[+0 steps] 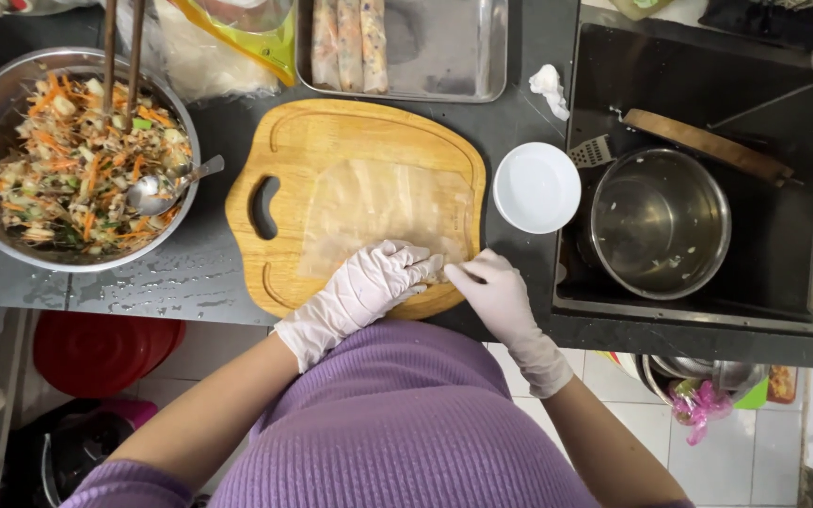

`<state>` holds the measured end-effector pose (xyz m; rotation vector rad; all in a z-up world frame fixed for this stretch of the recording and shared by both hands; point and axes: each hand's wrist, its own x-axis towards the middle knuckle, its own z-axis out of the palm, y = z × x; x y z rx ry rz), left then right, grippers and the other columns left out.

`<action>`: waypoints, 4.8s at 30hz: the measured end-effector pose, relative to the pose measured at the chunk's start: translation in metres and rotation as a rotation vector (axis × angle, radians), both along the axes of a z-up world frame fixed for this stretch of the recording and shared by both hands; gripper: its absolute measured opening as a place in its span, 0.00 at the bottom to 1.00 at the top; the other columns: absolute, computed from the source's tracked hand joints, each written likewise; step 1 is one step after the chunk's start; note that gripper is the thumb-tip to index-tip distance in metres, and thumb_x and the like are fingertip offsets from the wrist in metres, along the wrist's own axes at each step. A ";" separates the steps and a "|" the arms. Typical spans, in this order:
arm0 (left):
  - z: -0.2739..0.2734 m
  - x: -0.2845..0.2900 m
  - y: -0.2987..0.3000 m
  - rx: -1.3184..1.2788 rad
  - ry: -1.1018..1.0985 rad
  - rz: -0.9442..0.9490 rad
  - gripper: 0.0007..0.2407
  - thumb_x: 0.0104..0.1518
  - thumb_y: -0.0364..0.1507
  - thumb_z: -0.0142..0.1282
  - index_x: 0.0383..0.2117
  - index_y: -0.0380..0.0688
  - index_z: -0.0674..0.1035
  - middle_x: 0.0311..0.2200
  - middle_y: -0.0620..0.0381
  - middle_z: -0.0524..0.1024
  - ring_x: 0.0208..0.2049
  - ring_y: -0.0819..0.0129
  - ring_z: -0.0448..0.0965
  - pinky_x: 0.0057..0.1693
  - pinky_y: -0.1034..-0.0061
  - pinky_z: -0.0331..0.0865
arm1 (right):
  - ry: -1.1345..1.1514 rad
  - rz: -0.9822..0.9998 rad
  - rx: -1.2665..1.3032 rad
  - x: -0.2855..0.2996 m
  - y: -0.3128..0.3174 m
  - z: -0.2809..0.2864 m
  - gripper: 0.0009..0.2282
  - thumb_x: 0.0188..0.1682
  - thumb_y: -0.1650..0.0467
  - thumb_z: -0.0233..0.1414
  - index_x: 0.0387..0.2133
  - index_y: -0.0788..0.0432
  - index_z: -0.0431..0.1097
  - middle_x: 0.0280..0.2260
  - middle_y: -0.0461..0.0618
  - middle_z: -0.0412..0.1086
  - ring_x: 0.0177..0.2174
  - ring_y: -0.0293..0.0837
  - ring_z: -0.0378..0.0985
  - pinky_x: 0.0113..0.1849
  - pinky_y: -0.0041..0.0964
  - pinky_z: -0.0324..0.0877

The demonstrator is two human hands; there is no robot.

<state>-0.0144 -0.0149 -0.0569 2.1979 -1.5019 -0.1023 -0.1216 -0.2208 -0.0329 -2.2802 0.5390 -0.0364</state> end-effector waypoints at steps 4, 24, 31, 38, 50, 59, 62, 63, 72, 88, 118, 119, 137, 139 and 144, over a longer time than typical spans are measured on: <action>0.011 -0.001 0.002 0.011 0.009 0.021 0.14 0.61 0.39 0.55 0.51 0.56 0.78 0.50 0.60 0.77 0.50 0.59 0.76 0.52 0.69 0.75 | -0.079 -0.014 -0.196 0.002 -0.005 0.005 0.09 0.40 0.57 0.67 0.24 0.43 0.80 0.25 0.36 0.73 0.32 0.37 0.78 0.41 0.29 0.71; 0.038 0.001 0.063 0.115 0.120 0.248 0.15 0.61 0.36 0.56 0.53 0.58 0.79 0.51 0.59 0.79 0.45 0.54 0.81 0.48 0.68 0.79 | -0.278 0.697 -0.331 0.035 0.034 0.034 0.19 0.44 0.59 0.61 0.50 0.46 0.76 0.48 0.45 0.76 0.49 0.50 0.75 0.49 0.45 0.66; 0.074 0.021 0.122 -0.176 0.407 0.551 0.17 0.59 0.41 0.60 0.55 0.62 0.80 0.53 0.67 0.79 0.56 0.69 0.76 0.62 0.72 0.69 | -0.383 0.679 -0.289 0.037 0.029 -0.007 0.13 0.49 0.62 0.60 0.47 0.45 0.77 0.45 0.41 0.75 0.45 0.45 0.74 0.47 0.39 0.69; 0.071 -0.017 0.109 -0.191 1.321 1.281 0.16 0.61 0.44 0.57 0.38 0.44 0.81 0.22 0.43 0.83 0.20 0.57 0.84 0.25 0.70 0.77 | -0.403 0.868 -0.340 0.066 0.069 0.040 0.17 0.48 0.58 0.57 0.48 0.48 0.76 0.49 0.44 0.73 0.48 0.51 0.73 0.46 0.45 0.68; 0.048 -0.017 0.077 -0.187 0.573 0.790 0.01 0.57 0.27 0.59 0.32 0.48 0.79 0.41 0.48 0.81 0.47 0.49 0.81 0.53 0.59 0.76 | -0.584 0.971 -0.259 0.079 0.077 0.006 0.12 0.50 0.64 0.57 0.43 0.55 0.76 0.45 0.47 0.74 0.47 0.49 0.74 0.46 0.41 0.73; 0.051 -0.024 0.088 -0.347 0.457 0.516 0.10 0.59 0.21 0.55 0.46 0.39 0.82 0.52 0.37 0.77 0.53 0.37 0.77 0.55 0.52 0.75 | -0.560 0.873 -0.110 0.089 0.075 0.015 0.09 0.53 0.69 0.53 0.44 0.56 0.77 0.46 0.49 0.75 0.46 0.49 0.77 0.49 0.42 0.69; 0.041 -0.023 0.090 -0.348 0.443 0.533 0.10 0.60 0.21 0.55 0.46 0.41 0.82 0.53 0.38 0.77 0.54 0.39 0.77 0.56 0.55 0.74 | -0.501 0.787 -0.143 0.110 0.073 0.015 0.10 0.55 0.70 0.49 0.45 0.54 0.76 0.47 0.48 0.74 0.47 0.49 0.76 0.51 0.44 0.66; 0.037 -0.024 0.090 -0.327 0.416 0.516 0.10 0.61 0.23 0.55 0.46 0.42 0.82 0.54 0.40 0.77 0.55 0.41 0.77 0.58 0.57 0.73 | -0.489 0.729 -0.175 0.117 0.071 0.012 0.09 0.55 0.71 0.50 0.44 0.53 0.76 0.46 0.48 0.74 0.48 0.49 0.76 0.51 0.44 0.66; 0.041 -0.015 0.087 -0.209 0.274 0.416 0.11 0.58 0.24 0.59 0.46 0.41 0.82 0.55 0.39 0.76 0.57 0.42 0.75 0.59 0.59 0.73 | -0.210 0.389 -0.132 0.158 0.078 -0.023 0.08 0.47 0.56 0.60 0.30 0.42 0.76 0.31 0.36 0.75 0.37 0.40 0.79 0.43 0.35 0.72; 0.001 0.044 0.094 -0.081 0.251 0.133 0.11 0.63 0.33 0.55 0.47 0.48 0.83 0.50 0.50 0.81 0.57 0.49 0.76 0.62 0.61 0.71 | -0.314 0.260 -0.158 0.148 0.043 0.023 0.06 0.47 0.59 0.63 0.32 0.41 0.75 0.29 0.36 0.68 0.38 0.40 0.76 0.43 0.33 0.70; 0.031 0.069 0.093 0.281 -0.013 -0.077 0.23 0.65 0.44 0.43 0.67 0.56 0.66 0.71 0.53 0.57 0.71 0.55 0.55 0.72 0.57 0.51 | -0.010 -1.017 0.075 0.026 0.101 0.014 0.17 0.36 0.61 0.67 0.35 0.53 0.73 0.34 0.49 0.78 0.40 0.49 0.82 0.44 0.43 0.74; 0.034 0.069 0.094 0.277 -0.006 -0.073 0.23 0.66 0.44 0.43 0.67 0.56 0.66 0.71 0.52 0.58 0.71 0.54 0.55 0.72 0.57 0.50 | -0.012 -1.019 0.062 0.027 0.100 0.008 0.17 0.36 0.63 0.66 0.37 0.52 0.73 0.33 0.49 0.78 0.39 0.50 0.82 0.44 0.44 0.75; 0.035 0.077 0.093 0.339 0.080 -0.090 0.24 0.65 0.47 0.42 0.67 0.63 0.65 0.71 0.58 0.57 0.72 0.58 0.52 0.73 0.59 0.48 | -0.284 -0.829 -0.223 0.026 0.113 0.004 0.11 0.41 0.71 0.63 0.37 0.42 0.80 0.30 0.35 0.74 0.32 0.35 0.76 0.39 0.29 0.74; 0.034 0.078 0.092 0.342 0.077 -0.083 0.24 0.64 0.47 0.43 0.67 0.63 0.65 0.71 0.58 0.56 0.72 0.58 0.53 0.73 0.59 0.48 | -0.381 -0.676 -0.438 0.026 0.112 -0.005 0.09 0.42 0.72 0.63 0.33 0.41 0.81 0.32 0.33 0.73 0.34 0.34 0.75 0.39 0.27 0.73; 0.031 0.076 0.092 0.316 0.064 -0.092 0.24 0.65 0.47 0.43 0.67 0.61 0.65 0.71 0.57 0.56 0.72 0.58 0.52 0.73 0.59 0.47 | -0.550 -0.332 -0.508 0.023 0.105 -0.012 0.10 0.43 0.77 0.61 0.35 0.51 0.82 0.45 0.42 0.78 0.47 0.41 0.77 0.50 0.34 0.72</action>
